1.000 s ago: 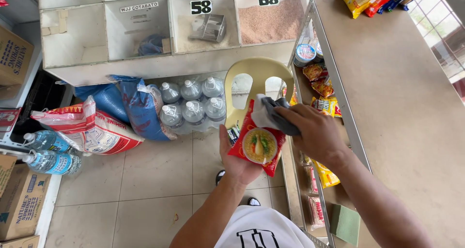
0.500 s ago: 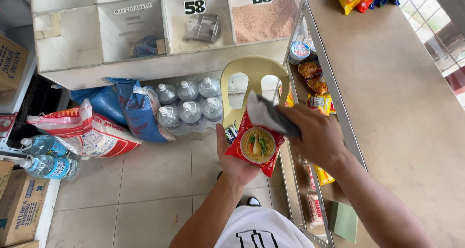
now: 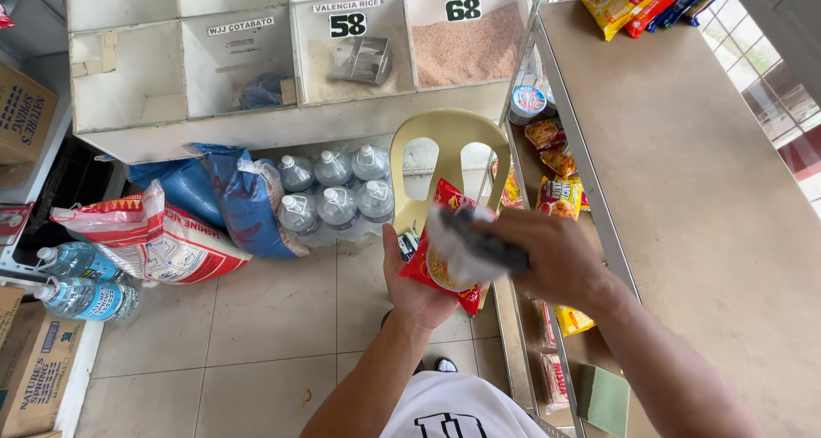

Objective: Cleaning individual food packages with a cloth in a grocery store setting.

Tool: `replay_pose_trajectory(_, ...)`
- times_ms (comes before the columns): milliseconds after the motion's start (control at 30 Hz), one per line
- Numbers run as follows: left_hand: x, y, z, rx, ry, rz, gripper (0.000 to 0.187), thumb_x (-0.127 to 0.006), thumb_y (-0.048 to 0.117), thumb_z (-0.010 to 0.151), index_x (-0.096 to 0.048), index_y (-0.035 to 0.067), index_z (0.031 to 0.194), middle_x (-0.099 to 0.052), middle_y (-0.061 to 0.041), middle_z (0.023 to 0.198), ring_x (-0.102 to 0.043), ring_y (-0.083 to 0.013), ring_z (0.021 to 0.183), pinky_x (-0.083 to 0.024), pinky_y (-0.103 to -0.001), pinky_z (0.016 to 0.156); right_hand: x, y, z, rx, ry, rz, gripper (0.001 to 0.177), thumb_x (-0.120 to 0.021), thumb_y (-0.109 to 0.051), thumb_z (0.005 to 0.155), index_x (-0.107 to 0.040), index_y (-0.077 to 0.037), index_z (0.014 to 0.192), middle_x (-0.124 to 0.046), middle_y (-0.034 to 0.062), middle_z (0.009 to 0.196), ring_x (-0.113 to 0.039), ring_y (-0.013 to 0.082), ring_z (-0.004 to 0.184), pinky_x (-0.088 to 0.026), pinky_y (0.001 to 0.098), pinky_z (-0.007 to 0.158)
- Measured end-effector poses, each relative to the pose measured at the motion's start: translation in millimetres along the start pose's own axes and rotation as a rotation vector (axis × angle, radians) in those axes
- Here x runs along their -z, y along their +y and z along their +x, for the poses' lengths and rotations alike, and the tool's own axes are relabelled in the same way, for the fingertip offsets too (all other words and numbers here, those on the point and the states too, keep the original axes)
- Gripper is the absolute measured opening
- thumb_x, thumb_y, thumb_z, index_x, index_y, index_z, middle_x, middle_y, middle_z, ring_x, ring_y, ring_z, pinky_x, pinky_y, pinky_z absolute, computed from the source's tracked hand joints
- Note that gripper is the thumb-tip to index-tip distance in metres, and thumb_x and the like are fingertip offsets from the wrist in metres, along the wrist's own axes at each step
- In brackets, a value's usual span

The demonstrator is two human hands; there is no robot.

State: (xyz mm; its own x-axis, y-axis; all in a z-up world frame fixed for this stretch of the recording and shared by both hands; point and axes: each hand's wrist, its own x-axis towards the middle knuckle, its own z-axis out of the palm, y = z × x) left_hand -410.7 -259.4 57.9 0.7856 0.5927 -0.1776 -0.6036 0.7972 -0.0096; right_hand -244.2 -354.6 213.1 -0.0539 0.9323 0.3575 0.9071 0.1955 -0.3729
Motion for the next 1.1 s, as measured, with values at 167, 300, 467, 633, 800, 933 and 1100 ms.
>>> replay_pose_trajectory(167, -70.2, -20.7, -34.8, 0.255, -0.220, -0.336, 0.068, -0.084, 0.069, 0.069, -0.073, 0.014, 0.107, -0.068, -0.007, 0.120, -0.065, -0.0143, 0.103, -0.047, -0.036, 0.106, -7.2, -22.2, 0.1, 0.128, -0.055, 0.082, 0.056, -0.078, -0.005, 0.062, -0.078, -0.026, 0.114, -0.075, -0.0020, 0.086, -0.075, 0.0261, 0.083, -0.061, 0.0421, 0.067)
replay_pose_trajectory(300, -44.9, -17.8, -25.1, 0.032, -0.169, -0.007, 0.098, -0.048, 0.089, 0.083, -0.059, 0.012, 0.142, -0.061, -0.017, 0.142, -0.057, -0.0385, 0.131, -0.040, -0.055, 0.116, -15.1, 0.1, 2.6, 0.037, 0.190, -0.169, 0.044, -0.080, -0.017, 0.075, -0.075, -0.027, 0.117, -0.071, -0.0049, 0.090, -0.073, 0.0224, 0.084, -0.059, 0.0373, 0.066)
replay_pose_trajectory(467, -16.2, -8.2, -18.8, 0.169, -0.315, -0.103, 0.095, -0.050, 0.087, 0.086, -0.067, 0.003, 0.129, -0.068, -0.032, 0.122, -0.063, -0.0475, 0.120, -0.045, -0.060, 0.111, 5.2, -23.3, -5.0, 0.200, -0.076, 0.287, 0.054, -0.077, -0.006, 0.062, -0.076, -0.022, 0.113, -0.075, 0.0067, 0.089, -0.074, 0.0364, 0.086, -0.060, 0.0516, 0.066)
replay_pose_trajectory(633, -68.2, -12.1, -37.9, 0.055, -0.398, 0.071, 0.090, -0.036, 0.091, 0.088, -0.077, 0.014, 0.108, -0.075, -0.014, 0.097, -0.071, -0.0335, 0.100, -0.051, -0.045, 0.102, -1.4, -21.1, 0.0, 0.138, -0.096, 0.055, 0.045, -0.081, -0.012, 0.062, -0.078, -0.025, 0.105, -0.076, -0.0045, 0.089, -0.076, 0.0239, 0.084, -0.060, 0.0399, 0.070)
replay_pose_trajectory(800, -70.1, -18.5, -45.8, 0.045, -0.242, 0.032, 0.106, -0.047, 0.095, 0.077, -0.056, 0.014, 0.143, -0.062, -0.019, 0.139, -0.056, -0.0405, 0.130, -0.040, -0.058, 0.114, -9.5, 8.0, -6.1, -0.088, 0.090, -0.108, 0.047, -0.082, -0.018, 0.062, -0.073, -0.028, 0.107, -0.071, -0.0095, 0.087, -0.072, 0.0197, 0.083, -0.058, 0.0350, 0.068)
replay_pose_trajectory(933, -37.2, -17.5, -27.2, 0.004, -0.103, 0.001, 0.100, -0.053, 0.090, 0.078, -0.059, 0.013, 0.141, -0.063, -0.017, 0.137, -0.059, -0.0385, 0.127, -0.042, -0.055, 0.114, -3.2, 2.4, -10.3, -0.089, -0.014, 0.138, 0.050, -0.082, -0.014, 0.063, -0.075, -0.024, 0.111, -0.076, -0.0020, 0.090, -0.074, 0.0291, 0.088, -0.059, 0.0418, 0.070)
replay_pose_trajectory(1100, -13.0, -7.1, -29.2, 0.069, -0.235, -0.064, 0.090, -0.052, 0.083, 0.087, -0.060, 0.008, 0.137, -0.066, -0.014, 0.129, -0.061, -0.0357, 0.123, -0.040, -0.052, 0.116, 13.3, -41.1, 6.8, 0.124, -0.325, 0.113, 0.078, -0.077, 0.002, 0.055, -0.067, -0.022, 0.129, -0.078, 0.0038, 0.115, -0.072, 0.0354, 0.105, -0.059, 0.0522, 0.081)
